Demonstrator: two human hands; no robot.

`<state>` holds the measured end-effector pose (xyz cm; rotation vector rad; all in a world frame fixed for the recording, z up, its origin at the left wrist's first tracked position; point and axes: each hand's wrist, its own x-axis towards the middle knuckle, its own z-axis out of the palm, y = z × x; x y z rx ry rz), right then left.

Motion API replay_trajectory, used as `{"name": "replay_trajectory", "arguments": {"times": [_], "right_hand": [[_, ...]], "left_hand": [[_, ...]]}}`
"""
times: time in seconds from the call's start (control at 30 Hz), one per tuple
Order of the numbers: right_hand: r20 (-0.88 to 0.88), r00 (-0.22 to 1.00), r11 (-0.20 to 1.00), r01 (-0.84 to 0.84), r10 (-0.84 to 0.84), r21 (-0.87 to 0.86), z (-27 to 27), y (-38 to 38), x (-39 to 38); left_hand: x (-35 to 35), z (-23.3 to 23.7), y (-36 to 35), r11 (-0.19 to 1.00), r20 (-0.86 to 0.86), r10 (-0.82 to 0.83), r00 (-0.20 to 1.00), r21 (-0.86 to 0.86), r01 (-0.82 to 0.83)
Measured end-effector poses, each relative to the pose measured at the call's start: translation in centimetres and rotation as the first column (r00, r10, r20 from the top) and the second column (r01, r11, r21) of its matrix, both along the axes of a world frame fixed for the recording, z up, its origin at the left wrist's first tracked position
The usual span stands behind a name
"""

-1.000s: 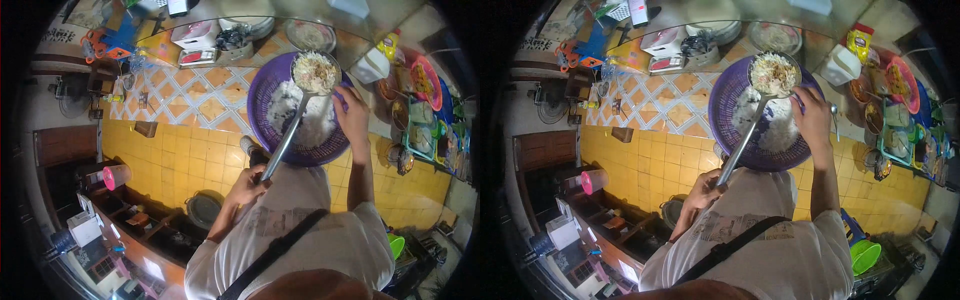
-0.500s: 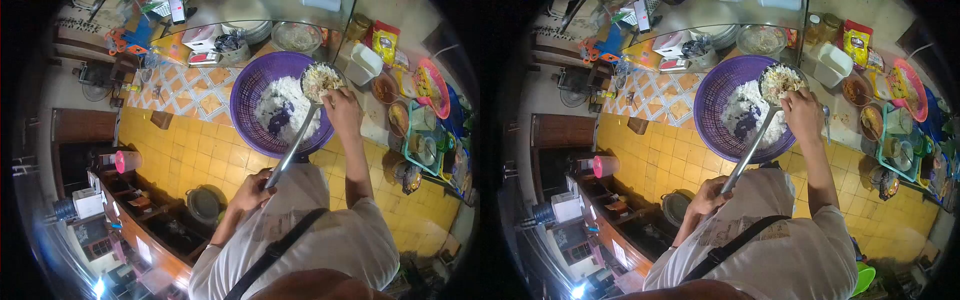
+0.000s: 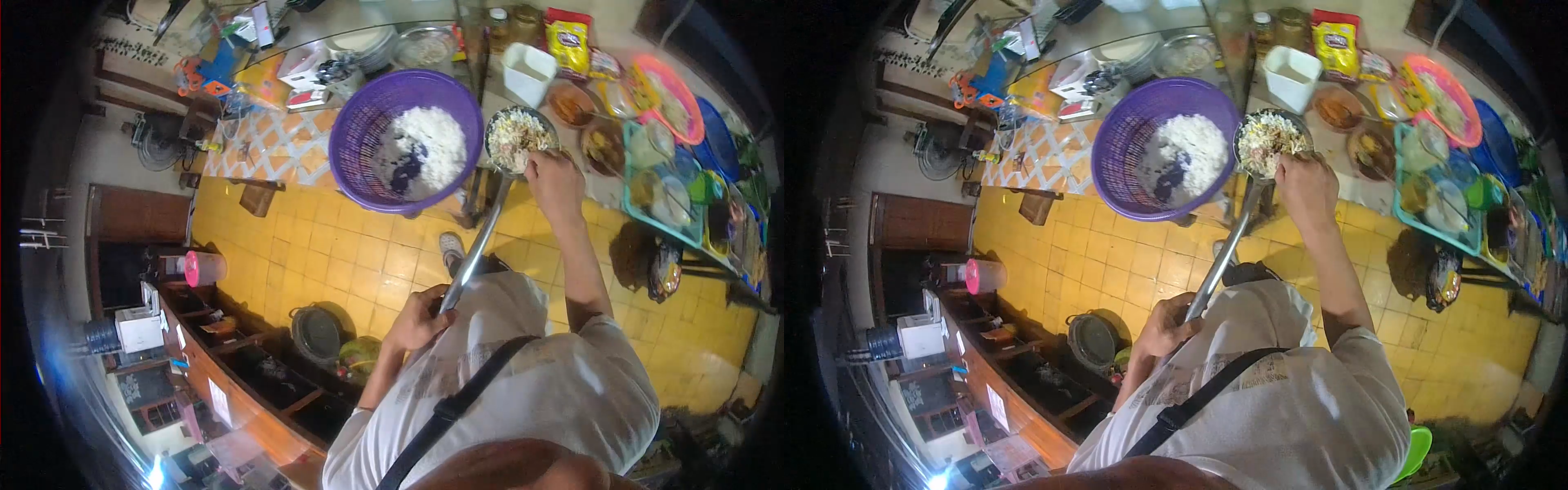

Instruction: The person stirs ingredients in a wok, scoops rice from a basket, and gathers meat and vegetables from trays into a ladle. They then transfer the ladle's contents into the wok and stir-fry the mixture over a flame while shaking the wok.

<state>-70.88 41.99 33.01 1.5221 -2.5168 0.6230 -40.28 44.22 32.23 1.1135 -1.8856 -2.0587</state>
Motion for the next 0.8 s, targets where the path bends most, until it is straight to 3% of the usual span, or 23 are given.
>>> {"name": "replay_trajectory", "arguments": {"times": [0.17, 0.3, 0.4, 0.47, 0.5, 0.6, 0.67, 0.7, 0.77, 0.8], "right_hand": [[-0.018, 0.998, 0.997, 0.062, -0.063, -0.035, -0.8, 7.9, -3.4], [0.011, 0.987, 0.986, 0.162, -0.162, 0.041, -0.7, 14.0, -5.7], [0.016, 0.968, 0.967, 0.25, -0.251, 0.036, -1.1, 18.4, -8.4], [0.002, 0.932, 0.93, 0.36, -0.362, 0.072, -0.9, 21.7, -9.9], [-0.001, 0.921, 0.918, 0.388, -0.389, 0.078, -0.8, 23.4, -10.9], [0.09, 0.909, 0.905, 0.414, -0.407, -0.092, -2.0, 29.2, -14.4], [0.617, 0.761, 0.845, 0.453, -0.199, -0.286, -2.6, 33.6, -17.4], [0.618, 0.754, 0.829, 0.479, -0.222, -0.287, -2.9, 35.6, -18.8], [0.855, 0.515, 0.683, 0.645, -0.058, -0.342, -3.8, 42.1, -22.9], [0.92, 0.386, 0.609, 0.715, 0.066, -0.344, -4.0, 44.1, -24.0]], "left_hand": [[-2.5, -1.4, 6.6, 0.998, -0.036, -0.006, 0.999, 0.064, 0.008], [-5.5, -1.2, 9.7, 0.982, -0.066, -0.147, 0.987, 0.106, 0.153], [-8.4, -1.0, 10.9, 0.961, -0.073, -0.275, 0.959, -0.04, 0.273], [-11.0, -0.2, 11.9, 0.924, 0.095, -0.369, 0.924, -0.065, 0.376], [-12.2, -0.3, 12.4, 0.913, 0.092, -0.398, 0.913, -0.059, 0.404], [-16.3, -0.9, 14.2, 0.85, 0.11, -0.511, 0.852, -0.08, 0.52], [-19.8, -0.3, 15.7, 0.818, 0.099, -0.567, 0.818, -0.048, 0.573], [-21.4, -1.1, 16.4, 0.799, 0.1, -0.593, 0.799, -0.049, 0.599], [-27.0, -3.3, 19.4, 0.844, -0.002, -0.526, 0.85, 0.118, 0.523], [-29.0, -3.3, 20.2, 0.826, -0.003, -0.554, 0.833, 0.124, 0.55]]}}
